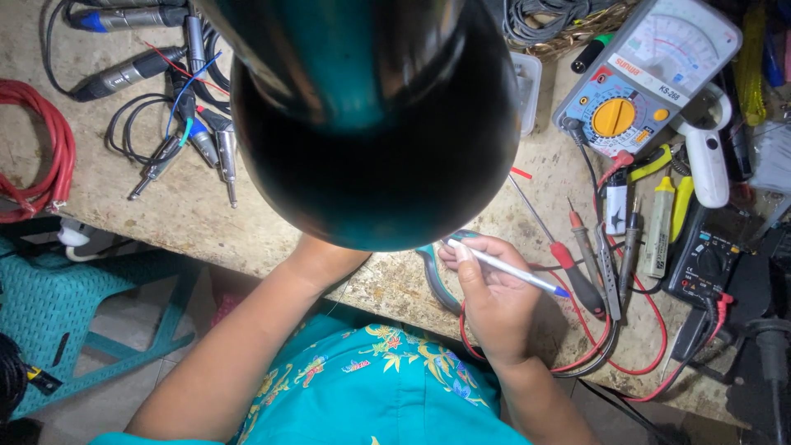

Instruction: Soldering components and wires on a small circuit board using a soldering iron and pliers at a repair bench.

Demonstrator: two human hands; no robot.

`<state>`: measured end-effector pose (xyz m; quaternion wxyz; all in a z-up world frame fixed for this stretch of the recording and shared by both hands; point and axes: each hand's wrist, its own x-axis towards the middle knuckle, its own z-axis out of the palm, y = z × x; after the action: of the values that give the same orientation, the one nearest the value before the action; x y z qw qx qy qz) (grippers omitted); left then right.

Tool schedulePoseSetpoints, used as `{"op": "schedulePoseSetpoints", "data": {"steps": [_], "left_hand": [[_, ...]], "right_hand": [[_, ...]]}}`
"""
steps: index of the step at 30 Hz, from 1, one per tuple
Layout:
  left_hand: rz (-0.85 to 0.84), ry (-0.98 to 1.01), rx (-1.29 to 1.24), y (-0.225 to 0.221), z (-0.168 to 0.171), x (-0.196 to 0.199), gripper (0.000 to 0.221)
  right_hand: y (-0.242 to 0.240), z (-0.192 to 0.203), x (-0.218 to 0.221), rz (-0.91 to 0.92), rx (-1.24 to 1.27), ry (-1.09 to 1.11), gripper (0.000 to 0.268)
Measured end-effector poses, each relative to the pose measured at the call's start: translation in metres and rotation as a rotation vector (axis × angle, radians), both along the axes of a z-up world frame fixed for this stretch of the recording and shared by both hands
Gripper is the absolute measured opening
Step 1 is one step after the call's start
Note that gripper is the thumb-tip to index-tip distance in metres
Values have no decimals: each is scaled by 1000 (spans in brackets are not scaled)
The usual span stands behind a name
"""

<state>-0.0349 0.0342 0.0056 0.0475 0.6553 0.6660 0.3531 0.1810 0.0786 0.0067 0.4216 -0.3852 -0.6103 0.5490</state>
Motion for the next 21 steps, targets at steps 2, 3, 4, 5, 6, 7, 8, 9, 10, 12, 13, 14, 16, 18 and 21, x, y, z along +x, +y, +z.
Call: {"op": "schedulePoseSetpoints", "data": {"steps": [2,3,4,5,6,7,8,9,10,12,13,14,16,18,21], "left_hand": [[-4,-3,-1,2,-2,1,11],[-7,-5,-2,3,-3,2,11],[-7,-6,-2,3,-4,1,11],[-10,-8,-2,3,-5,0,10],[-12,-10,-2,3,-6,0,10],[-11,-11,-3,3,-7,1,10],[-15,-13,-3,2,-8,1,10],[-19,-16,-4,1,-9,1,10],[-18,-17,-4,1,-10,1,10],[-25,-21,-2,1,-11,2,9],[-24,-22,0,1,-12,1,9],[-27,-25,0,0,-13,1,9],[-30,-30,0,-1,-16,2,8],[-37,-37,2,-1,-18,2,8],[-43,-44,6,-2,-20,3,7]], "right_hand": [[1,7,-3,12,-14,-9,14],[1,10,-5,24,-28,-16,15],[2,11,-6,24,-28,-17,15],[2,11,-6,30,-18,-25,14],[2,11,-6,37,-8,-34,14],[2,12,-6,38,-9,-35,14],[2,13,-6,36,-18,-36,15],[1,14,-6,34,-28,-36,15],[0,13,-6,35,-27,-37,15],[-2,9,-6,2,-54,-29,15],[0,10,-5,3,-52,-30,15],[1,11,-5,18,-25,-50,15],[2,11,-4,32,1,-73,15],[2,10,-6,23,-40,-31,14],[3,10,-6,19,-23,-38,15]]}}
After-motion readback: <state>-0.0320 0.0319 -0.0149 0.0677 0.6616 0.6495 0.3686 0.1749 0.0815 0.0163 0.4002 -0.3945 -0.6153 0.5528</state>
